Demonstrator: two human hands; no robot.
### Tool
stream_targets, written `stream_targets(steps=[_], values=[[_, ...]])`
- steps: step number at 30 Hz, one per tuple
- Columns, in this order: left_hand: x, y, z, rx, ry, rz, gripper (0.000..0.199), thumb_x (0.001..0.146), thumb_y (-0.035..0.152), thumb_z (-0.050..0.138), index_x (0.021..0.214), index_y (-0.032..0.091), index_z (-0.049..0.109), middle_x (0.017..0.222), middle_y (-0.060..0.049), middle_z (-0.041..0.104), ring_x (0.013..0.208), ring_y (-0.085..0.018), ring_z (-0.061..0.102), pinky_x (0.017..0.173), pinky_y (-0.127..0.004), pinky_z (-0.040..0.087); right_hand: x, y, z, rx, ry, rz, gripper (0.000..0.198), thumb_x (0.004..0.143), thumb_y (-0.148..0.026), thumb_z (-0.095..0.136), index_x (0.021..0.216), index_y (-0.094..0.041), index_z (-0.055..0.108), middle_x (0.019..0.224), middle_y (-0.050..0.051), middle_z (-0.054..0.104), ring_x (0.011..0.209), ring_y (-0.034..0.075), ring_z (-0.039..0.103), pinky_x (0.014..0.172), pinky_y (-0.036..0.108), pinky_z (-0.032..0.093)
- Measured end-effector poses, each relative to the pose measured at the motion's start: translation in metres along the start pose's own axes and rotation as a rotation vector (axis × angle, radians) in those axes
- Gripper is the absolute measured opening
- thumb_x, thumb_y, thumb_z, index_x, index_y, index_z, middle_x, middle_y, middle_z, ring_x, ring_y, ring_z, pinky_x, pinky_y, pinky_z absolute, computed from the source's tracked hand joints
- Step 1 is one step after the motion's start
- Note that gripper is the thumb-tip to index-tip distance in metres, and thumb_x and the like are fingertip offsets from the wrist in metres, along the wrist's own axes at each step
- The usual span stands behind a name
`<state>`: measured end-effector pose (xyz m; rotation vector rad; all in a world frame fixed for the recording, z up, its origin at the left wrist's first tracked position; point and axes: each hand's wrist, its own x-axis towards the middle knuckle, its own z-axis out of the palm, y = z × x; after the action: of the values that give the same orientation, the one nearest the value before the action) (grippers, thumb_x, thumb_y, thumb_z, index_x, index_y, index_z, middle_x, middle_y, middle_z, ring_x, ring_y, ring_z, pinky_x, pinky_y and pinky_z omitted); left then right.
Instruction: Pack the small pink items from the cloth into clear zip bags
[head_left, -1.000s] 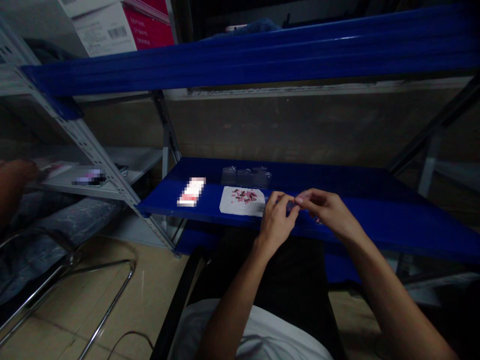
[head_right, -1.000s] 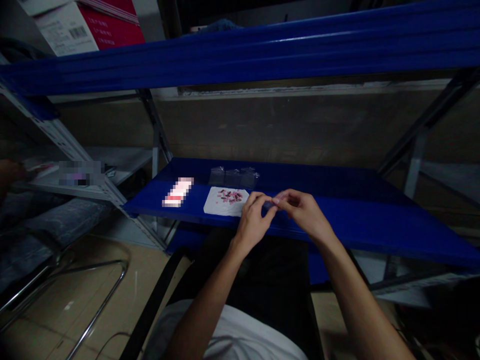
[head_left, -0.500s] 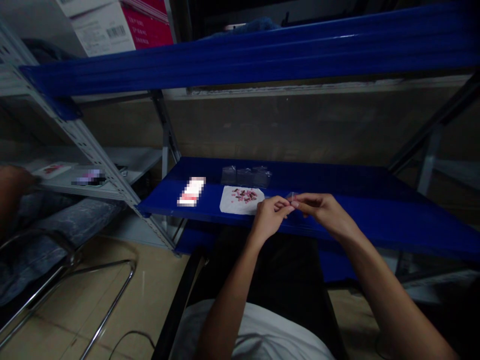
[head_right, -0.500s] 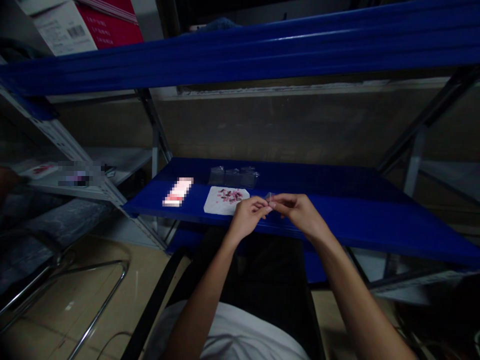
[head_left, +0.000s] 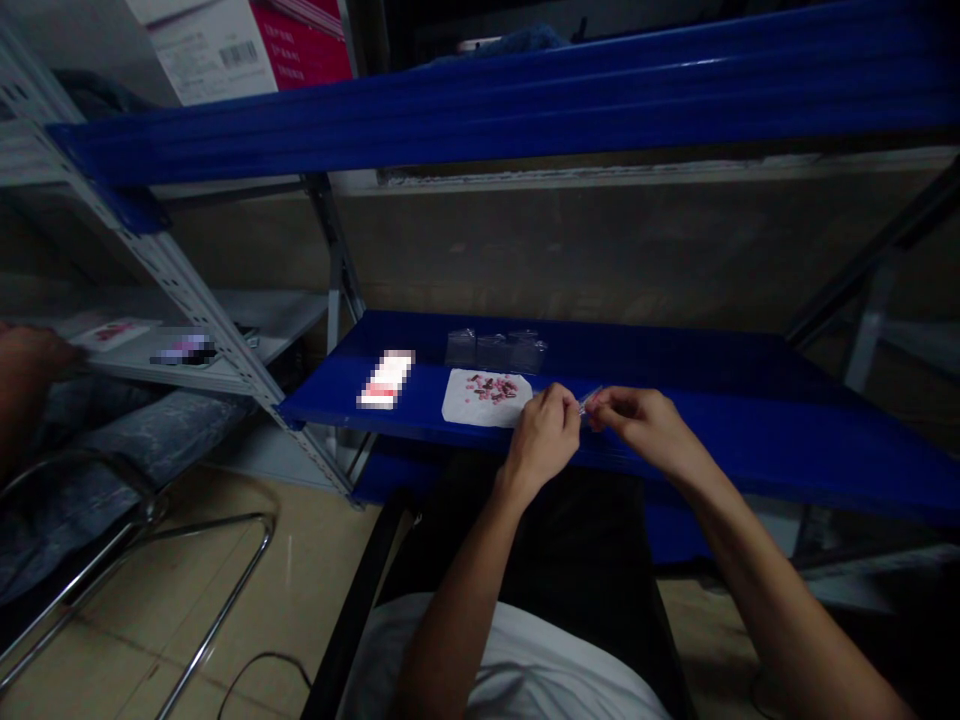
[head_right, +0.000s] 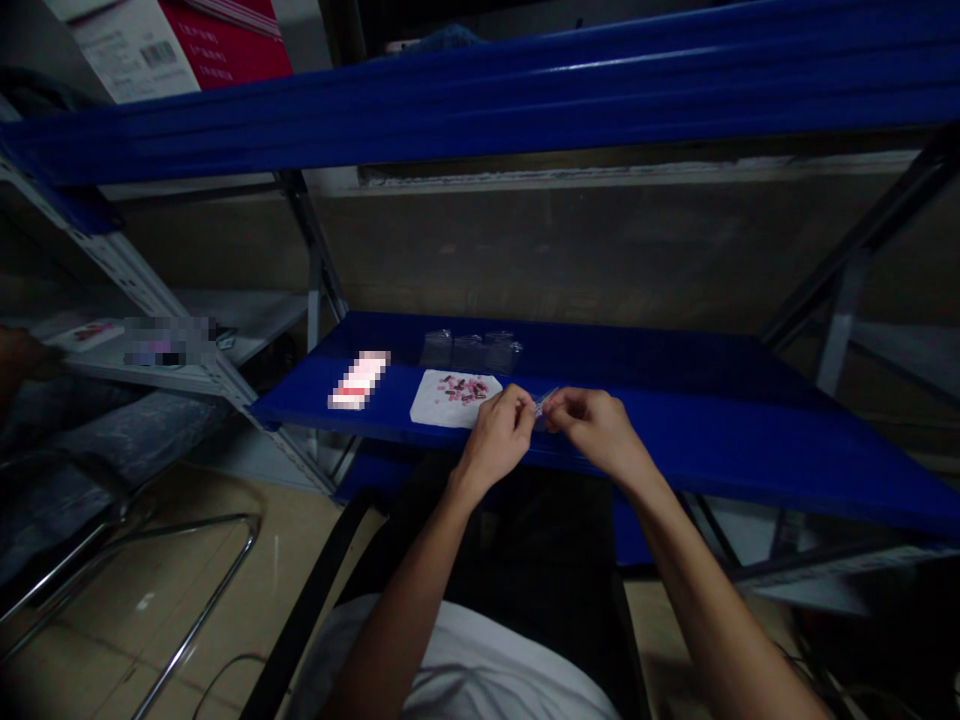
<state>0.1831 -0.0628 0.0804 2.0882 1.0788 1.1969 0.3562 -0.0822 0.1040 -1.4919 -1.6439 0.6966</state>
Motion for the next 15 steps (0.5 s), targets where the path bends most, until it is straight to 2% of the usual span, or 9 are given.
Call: stream_targets(steps=[7,12,15], values=[[-0.004,0.012,0.010,0.171,-0.010,-0.059,0.014,0.102,0.017,0.042,0.098,0.018,0.056,0.098,-0.014,0.069,0.096,-0.027,0.070,0.087,-0.037,0.056,-0.004,-0.008,0.010,-0.341,0.128,-0.070,0.015,0.080,-0.033,0.054,0.075,-0.023,0.064,0.068,0.004,0.071,0.063,0.021,0.063,0.063,0.031,0.040],[-0.002,0.007,0.007,0.204,0.060,-0.128,0.015,0.101,0.013,0.041,0.099,0.016,0.056,0.100,-0.017,0.069,0.095,-0.027,0.071,0.084,-0.036,0.056,-0.005,-0.013,0.015,-0.401,0.164,-0.034,0.015,0.079,-0.033,0.053,0.068,-0.024,0.058,0.063,0.004,0.066,0.060,0.021,0.060,0.061,0.031,0.036],[-0.002,0.001,-0.003,0.206,0.120,-0.140,0.015,0.101,0.014,0.042,0.100,0.017,0.057,0.094,-0.014,0.070,0.089,-0.026,0.071,0.082,-0.035,0.055,-0.007,-0.017,0.017,-0.363,0.117,0.008,0.020,0.079,-0.036,0.054,0.064,-0.024,0.057,0.058,0.004,0.064,0.056,0.020,0.057,0.059,0.031,0.035]])
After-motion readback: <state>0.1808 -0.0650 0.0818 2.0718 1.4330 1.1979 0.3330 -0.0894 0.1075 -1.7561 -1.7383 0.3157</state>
